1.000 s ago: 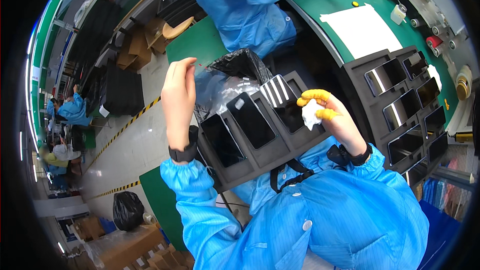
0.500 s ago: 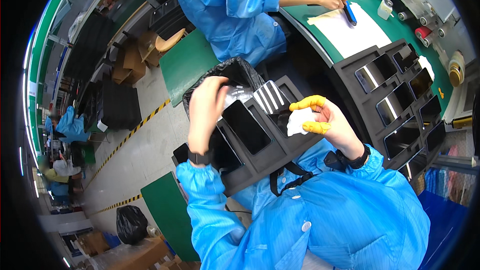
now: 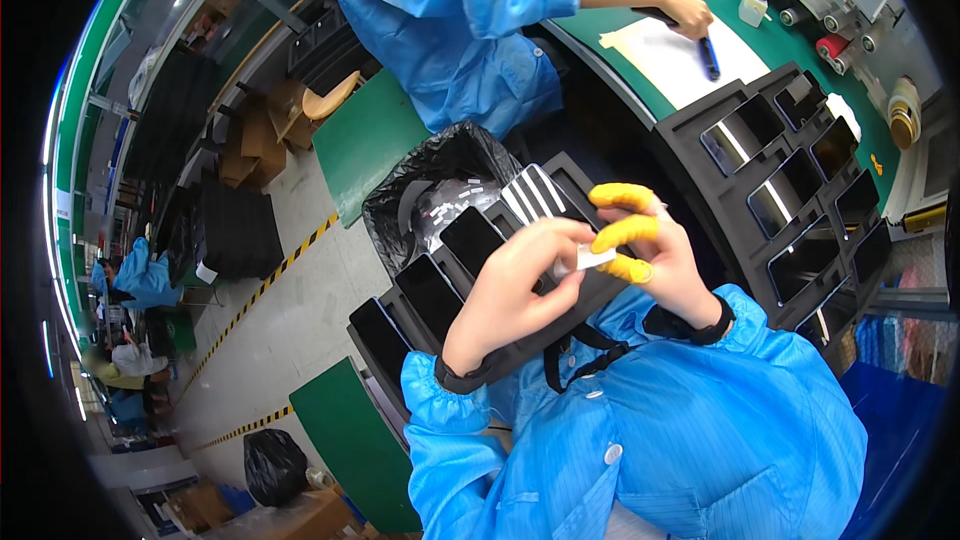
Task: The recorder cleans a set of black screens or displays using a small yellow cloth and white wipes.
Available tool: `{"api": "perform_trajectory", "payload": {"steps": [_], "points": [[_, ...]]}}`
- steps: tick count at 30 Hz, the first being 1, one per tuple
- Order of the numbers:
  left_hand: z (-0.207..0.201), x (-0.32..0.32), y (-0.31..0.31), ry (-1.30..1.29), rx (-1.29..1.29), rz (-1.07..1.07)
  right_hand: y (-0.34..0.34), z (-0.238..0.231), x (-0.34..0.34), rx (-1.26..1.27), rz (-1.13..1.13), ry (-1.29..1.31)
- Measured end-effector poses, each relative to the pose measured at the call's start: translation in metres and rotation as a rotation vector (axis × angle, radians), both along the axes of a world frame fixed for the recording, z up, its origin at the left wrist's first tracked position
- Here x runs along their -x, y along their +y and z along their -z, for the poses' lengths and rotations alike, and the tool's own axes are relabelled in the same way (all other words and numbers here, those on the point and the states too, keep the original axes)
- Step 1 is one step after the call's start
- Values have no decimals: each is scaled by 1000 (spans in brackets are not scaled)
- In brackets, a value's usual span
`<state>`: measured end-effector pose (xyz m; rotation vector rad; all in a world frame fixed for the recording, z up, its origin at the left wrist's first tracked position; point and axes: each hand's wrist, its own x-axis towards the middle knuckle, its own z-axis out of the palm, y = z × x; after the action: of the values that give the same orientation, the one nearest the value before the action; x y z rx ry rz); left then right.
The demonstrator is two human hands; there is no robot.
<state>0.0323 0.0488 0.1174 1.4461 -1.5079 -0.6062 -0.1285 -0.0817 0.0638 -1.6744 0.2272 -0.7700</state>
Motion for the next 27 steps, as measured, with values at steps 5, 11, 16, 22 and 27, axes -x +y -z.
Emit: {"api": "perform_trajectory", "payload": {"steps": [5,11,16,22,27], "points": [[12,8,15,-365,287,-103,4,-2,9,256,2,-197],[7,19,30,-848,589,-275,1,-10,6,278,-54,-321],[11,24,42,-918,617,-289,18,-6,6,-268,-42,-252],[19,24,47,-1160,646,-308,20,8,14,-663,-463,84],[28,23,49,-1213,575,-212,11,-9,16,-802,-326,105]]}}
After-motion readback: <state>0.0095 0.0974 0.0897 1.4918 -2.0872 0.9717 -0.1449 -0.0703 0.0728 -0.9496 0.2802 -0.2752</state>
